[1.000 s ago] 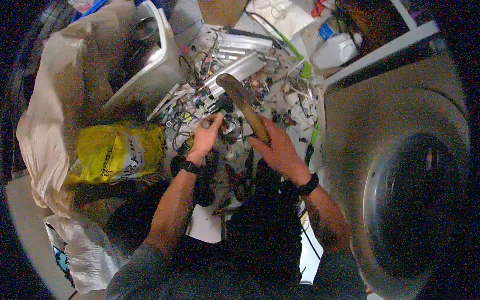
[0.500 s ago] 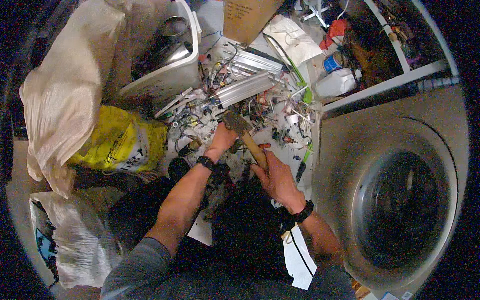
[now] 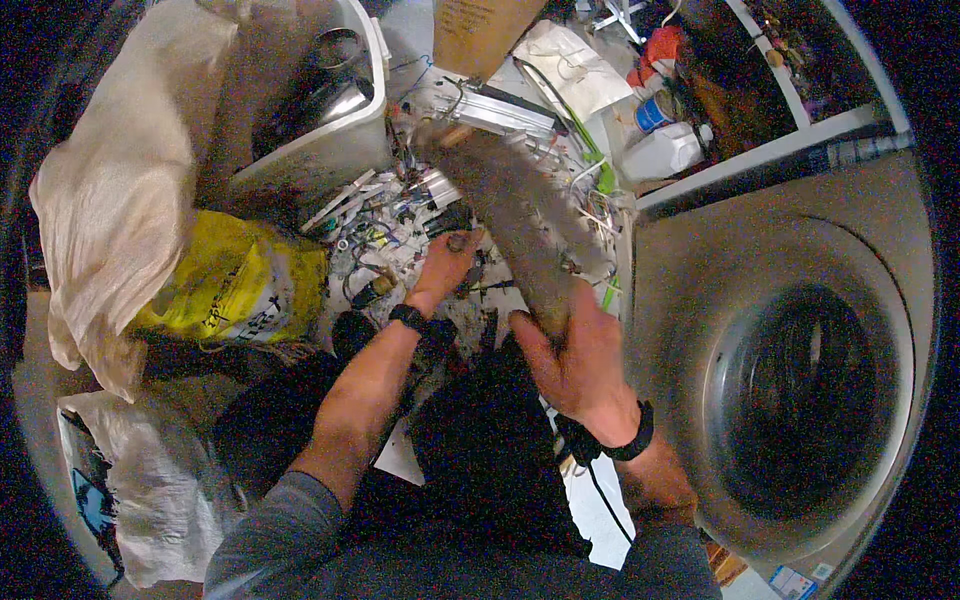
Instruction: The person holds a bearing and a metal bracket, fits the bearing into the bracket, and then uses a hammer and a metal rod to strike the assembly. Finally, they pick up a motor rotor and strike it with the hammer.
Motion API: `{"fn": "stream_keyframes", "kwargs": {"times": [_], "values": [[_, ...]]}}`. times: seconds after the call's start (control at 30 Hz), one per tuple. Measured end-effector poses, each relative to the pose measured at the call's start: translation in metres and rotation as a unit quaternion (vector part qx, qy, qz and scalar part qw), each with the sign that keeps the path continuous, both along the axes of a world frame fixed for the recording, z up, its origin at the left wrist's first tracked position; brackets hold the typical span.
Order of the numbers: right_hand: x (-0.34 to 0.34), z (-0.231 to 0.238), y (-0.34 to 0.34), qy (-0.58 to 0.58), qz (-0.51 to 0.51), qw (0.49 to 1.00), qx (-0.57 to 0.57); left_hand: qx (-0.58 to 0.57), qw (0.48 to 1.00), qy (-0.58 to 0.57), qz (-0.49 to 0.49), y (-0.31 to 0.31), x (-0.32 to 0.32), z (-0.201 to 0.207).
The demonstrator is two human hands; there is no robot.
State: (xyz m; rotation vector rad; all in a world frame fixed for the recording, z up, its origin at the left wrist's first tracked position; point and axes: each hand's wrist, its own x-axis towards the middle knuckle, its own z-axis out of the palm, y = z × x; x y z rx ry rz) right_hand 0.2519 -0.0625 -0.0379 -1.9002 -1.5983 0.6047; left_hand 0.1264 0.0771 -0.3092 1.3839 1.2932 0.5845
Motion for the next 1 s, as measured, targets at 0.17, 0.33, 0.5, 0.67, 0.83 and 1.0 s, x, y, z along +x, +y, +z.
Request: {"fn": "stream_keyframes", "kwargs": {"times": [0.17, 0.33, 0.5, 0.67, 0.83, 1.0], "values": [[0.02, -0.099, -0.013, -0.073, 0.059, 0.976, -0.195, 0.055, 0.998, -0.01, 0.011, -0.013, 0.003, -0.014], [0.024, -0.095, -0.016, -0.045, 0.015, 0.984, -0.174, 0.061, 0.997, -0.042, 0.027, -0.022, 0.0, -0.006], [0.022, -0.088, -0.02, 0.063, -0.067, 0.985, -0.146, -0.075, 0.997, 0.006, 0.029, 0.012, -0.024, 0.022], [0.049, -0.152, -0.055, 0.065, -0.098, 0.977, -0.176, -0.032, 0.987, -0.138, 0.073, 0.027, -0.026, 0.033], [0.059, -0.202, -0.082, 0.027, -0.112, 0.96, -0.254, -0.123, 0.946, -0.253, 0.163, 0.029, -0.052, 0.03], [0.077, -0.258, -0.117, -0.087, -0.117, 0.968, -0.206, -0.196, 0.98, -0.013, 0.035, 0.027, -0.065, 0.041]]}}
